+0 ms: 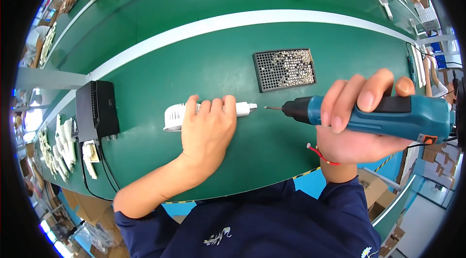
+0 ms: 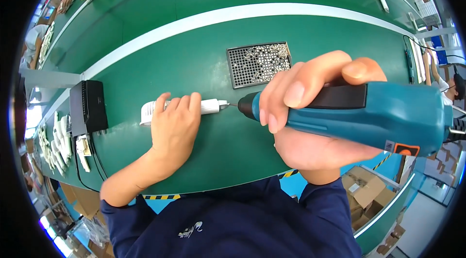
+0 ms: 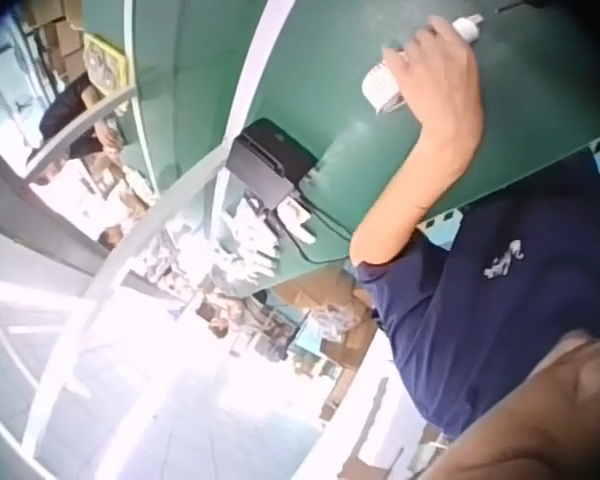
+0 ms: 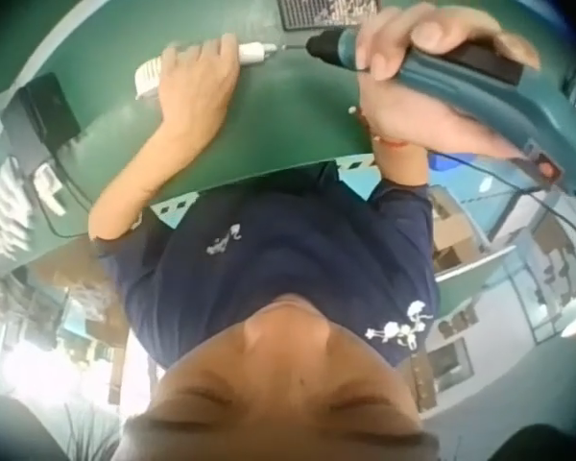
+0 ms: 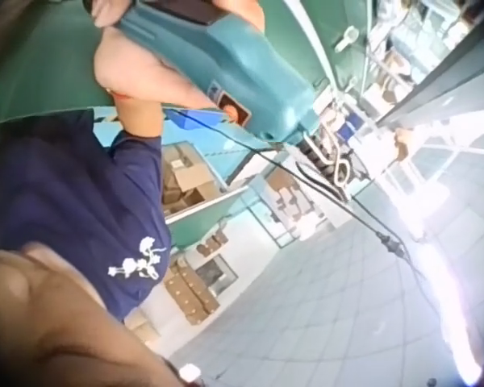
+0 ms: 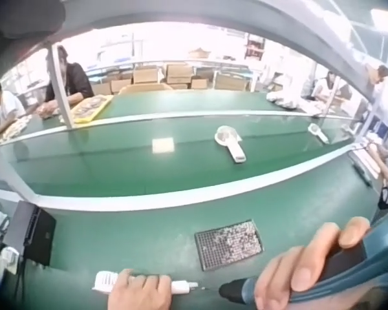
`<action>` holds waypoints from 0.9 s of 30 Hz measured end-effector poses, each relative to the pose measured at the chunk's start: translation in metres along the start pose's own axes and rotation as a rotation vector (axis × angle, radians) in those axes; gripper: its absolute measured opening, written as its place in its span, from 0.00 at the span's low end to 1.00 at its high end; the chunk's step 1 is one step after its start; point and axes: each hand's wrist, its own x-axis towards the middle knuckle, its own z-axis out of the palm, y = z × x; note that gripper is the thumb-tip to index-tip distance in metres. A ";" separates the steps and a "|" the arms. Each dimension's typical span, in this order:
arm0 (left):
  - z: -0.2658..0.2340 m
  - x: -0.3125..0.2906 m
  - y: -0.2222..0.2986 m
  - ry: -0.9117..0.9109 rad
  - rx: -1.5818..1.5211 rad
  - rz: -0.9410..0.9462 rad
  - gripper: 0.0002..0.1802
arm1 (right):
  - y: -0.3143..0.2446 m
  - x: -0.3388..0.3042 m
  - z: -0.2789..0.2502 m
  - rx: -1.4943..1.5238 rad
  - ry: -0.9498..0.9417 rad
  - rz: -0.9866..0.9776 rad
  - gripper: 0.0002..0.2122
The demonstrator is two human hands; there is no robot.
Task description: Assembling small handheld portable fans by using an electric screwdriver to attach parts.
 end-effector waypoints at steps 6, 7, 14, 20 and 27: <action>0.008 -0.024 0.018 0.079 0.155 0.053 0.26 | 0.001 -0.008 0.003 0.027 -0.039 -0.014 0.25; 0.005 -0.029 0.020 0.054 0.155 0.028 0.25 | 0.003 -0.012 0.005 0.017 -0.008 -0.001 0.25; -0.003 -0.063 0.028 0.000 -0.028 0.068 0.23 | 0.005 -0.035 0.011 0.169 0.044 0.118 0.28; -0.004 -0.088 0.045 0.069 -0.059 0.046 0.22 | 0.000 -0.045 0.023 0.043 0.020 0.089 0.26; 0.015 -0.100 0.032 0.124 -0.293 0.095 0.24 | -0.001 -0.059 0.035 0.161 -0.029 0.220 0.25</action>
